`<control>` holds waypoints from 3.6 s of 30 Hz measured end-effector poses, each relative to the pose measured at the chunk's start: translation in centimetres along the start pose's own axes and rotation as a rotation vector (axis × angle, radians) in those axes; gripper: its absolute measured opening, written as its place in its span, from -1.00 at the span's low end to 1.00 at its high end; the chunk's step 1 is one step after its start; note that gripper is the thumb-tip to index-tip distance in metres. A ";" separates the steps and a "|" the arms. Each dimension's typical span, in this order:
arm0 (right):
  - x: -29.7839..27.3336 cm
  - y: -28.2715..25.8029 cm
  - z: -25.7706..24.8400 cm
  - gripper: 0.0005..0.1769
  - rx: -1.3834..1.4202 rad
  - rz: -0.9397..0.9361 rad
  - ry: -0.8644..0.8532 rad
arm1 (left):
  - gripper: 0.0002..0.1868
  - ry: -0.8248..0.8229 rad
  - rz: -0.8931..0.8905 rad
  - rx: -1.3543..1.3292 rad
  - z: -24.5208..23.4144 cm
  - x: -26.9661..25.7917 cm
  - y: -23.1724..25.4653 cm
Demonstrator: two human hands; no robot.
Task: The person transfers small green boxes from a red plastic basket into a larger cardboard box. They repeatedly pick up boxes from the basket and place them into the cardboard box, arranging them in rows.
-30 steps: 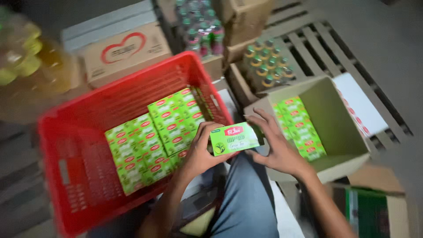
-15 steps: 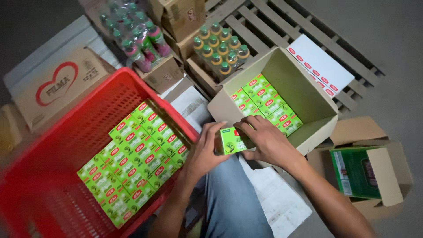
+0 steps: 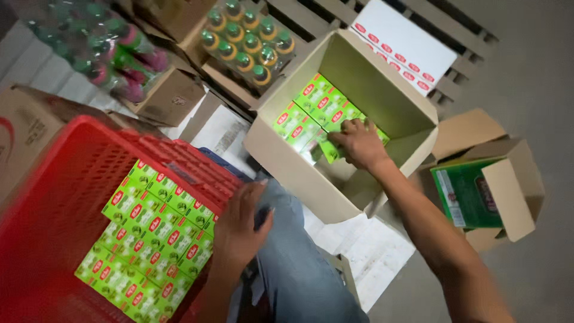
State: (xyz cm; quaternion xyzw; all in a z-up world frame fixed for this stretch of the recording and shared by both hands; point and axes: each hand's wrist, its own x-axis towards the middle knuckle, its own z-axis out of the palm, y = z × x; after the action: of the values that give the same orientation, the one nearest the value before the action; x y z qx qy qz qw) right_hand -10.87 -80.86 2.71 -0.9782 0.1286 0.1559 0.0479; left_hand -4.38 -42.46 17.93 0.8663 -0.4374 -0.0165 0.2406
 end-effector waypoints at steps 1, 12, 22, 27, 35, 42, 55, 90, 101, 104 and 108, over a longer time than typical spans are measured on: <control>0.6 -0.3 1.3 -0.30 -0.061 -0.136 -0.041 | -0.27 0.051 -0.002 0.043 0.0 0.0 -0.2; 3.2 -3.0 7.3 -0.47 0.034 -0.416 -0.420 | -0.45 -0.106 -0.097 -0.014 -0.6 0.6 -0.3; 5.2 -3.4 8.9 -0.09 -0.047 -0.397 -0.404 | -0.49 -0.078 -0.068 0.002 -0.5 0.9 -0.4; 6.0 -3.2 10.0 -0.03 -0.050 -0.364 -0.393 | -0.44 -0.136 -0.115 -0.004 -0.2 0.5 -0.5; 6.1 -3.1 11.7 -0.55 -0.086 -0.377 -0.368 | -0.55 -0.160 -0.173 0.032 -0.6 0.8 0.1; 6.7 -2.8 12.3 -0.41 0.061 -0.226 -0.495 | -0.61 -0.142 -0.074 0.100 -0.3 0.5 -0.5; 7.2 -0.8 12.1 -0.84 0.262 0.112 -0.337 | -0.60 -0.177 -0.104 0.070 -0.3 0.5 -0.8; -7.4 -35.2 -16.1 -0.75 0.971 -0.932 0.476 | -0.43 0.090 -1.031 -0.089 -3.1 -35.7 -13.1; -4.2 -39.8 -4.7 -0.45 0.423 -0.716 -0.338 | -0.47 0.107 -1.095 -0.312 -4.7 -34.2 -13.8; -8.3 -41.8 -11.5 -0.38 0.293 -0.632 -0.432 | -0.46 0.148 -0.954 -0.152 -6.0 -33.6 -14.4; -4.3 -39.7 -5.7 -0.31 0.312 -0.621 -0.495 | -0.50 -0.092 -0.975 -0.111 -8.4 -33.1 -17.0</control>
State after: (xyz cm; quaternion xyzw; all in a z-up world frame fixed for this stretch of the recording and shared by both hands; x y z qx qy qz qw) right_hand -2.53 -42.46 11.62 -0.8846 -0.1655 0.3429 0.2693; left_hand -10.04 -5.26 12.01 0.9544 0.0103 -0.1888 0.2312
